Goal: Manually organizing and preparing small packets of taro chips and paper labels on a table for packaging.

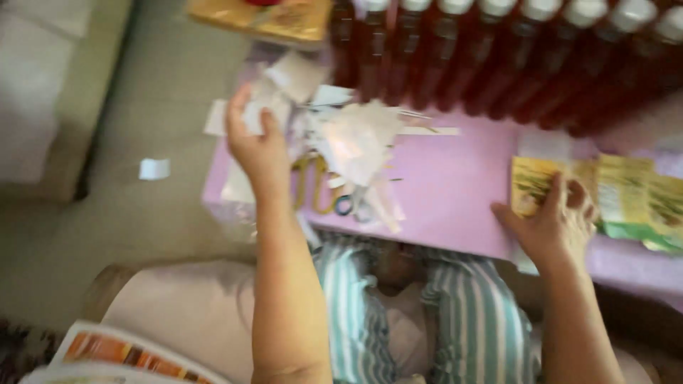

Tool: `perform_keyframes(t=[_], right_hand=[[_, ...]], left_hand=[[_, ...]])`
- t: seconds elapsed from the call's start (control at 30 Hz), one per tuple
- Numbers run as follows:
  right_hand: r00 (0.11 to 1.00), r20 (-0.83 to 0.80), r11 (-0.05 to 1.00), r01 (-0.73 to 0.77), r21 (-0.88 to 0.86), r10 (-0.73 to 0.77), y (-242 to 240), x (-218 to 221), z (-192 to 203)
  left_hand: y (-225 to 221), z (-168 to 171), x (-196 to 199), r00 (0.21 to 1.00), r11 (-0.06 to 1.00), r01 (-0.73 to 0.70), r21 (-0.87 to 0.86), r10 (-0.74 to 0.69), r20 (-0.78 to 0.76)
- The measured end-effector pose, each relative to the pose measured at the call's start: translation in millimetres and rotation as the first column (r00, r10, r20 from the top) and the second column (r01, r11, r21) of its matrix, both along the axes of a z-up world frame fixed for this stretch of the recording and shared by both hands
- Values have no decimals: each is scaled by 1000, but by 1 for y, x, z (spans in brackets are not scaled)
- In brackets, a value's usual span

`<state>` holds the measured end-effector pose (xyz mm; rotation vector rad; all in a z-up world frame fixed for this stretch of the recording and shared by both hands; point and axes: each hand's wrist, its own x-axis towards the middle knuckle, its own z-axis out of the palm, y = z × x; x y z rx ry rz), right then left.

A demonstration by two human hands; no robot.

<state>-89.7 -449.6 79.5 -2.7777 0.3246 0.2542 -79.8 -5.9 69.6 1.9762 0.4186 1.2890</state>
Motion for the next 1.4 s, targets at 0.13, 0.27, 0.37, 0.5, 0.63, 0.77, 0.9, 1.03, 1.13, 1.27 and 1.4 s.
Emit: perform_keyframes(t=[0.13,0.27,0.37,0.5,0.63,0.77,0.9,1.03,1.13,1.27,1.4], right_hand=[[997,76,1000,-27,5,27,6,-6,1],[999,40,999,23,43,-24,11,-9,8],[999,36,997,28,66,-30,12,-10,10],[993,-66,995,97,31,-95,39,-20,47],[1000,1,973,14,228,-14,78,-55,90],[862,418,787,-461,409,288,79,-68,47],[758,602,734,-554,394,249,104,-79,28],[734,582,716,-611,339,351,111,-80,21],[657,607,662,-699,269,447,112,-78,18],[617,614,617,-744,255,491,110,-78,18],[613,623,602,-751,271,485,108,-75,11]], left_hand=[[15,11,-32,998,1000,0,0,0,-70],[48,-8,-68,973,995,-91,-37,81,-217],[68,-41,-74,962,996,-86,-18,78,-262],[76,-44,-54,942,999,34,42,-18,-334],[97,-47,-30,877,992,119,49,-82,-474],[121,-75,2,801,925,291,243,-97,-590],[87,-33,8,961,937,-3,350,100,-258],[33,-10,23,975,866,222,447,-191,-113],[11,-21,41,918,783,379,492,-254,-303],[21,-76,85,819,773,498,392,-271,-506],[7,-37,68,703,799,556,229,-305,-642]])
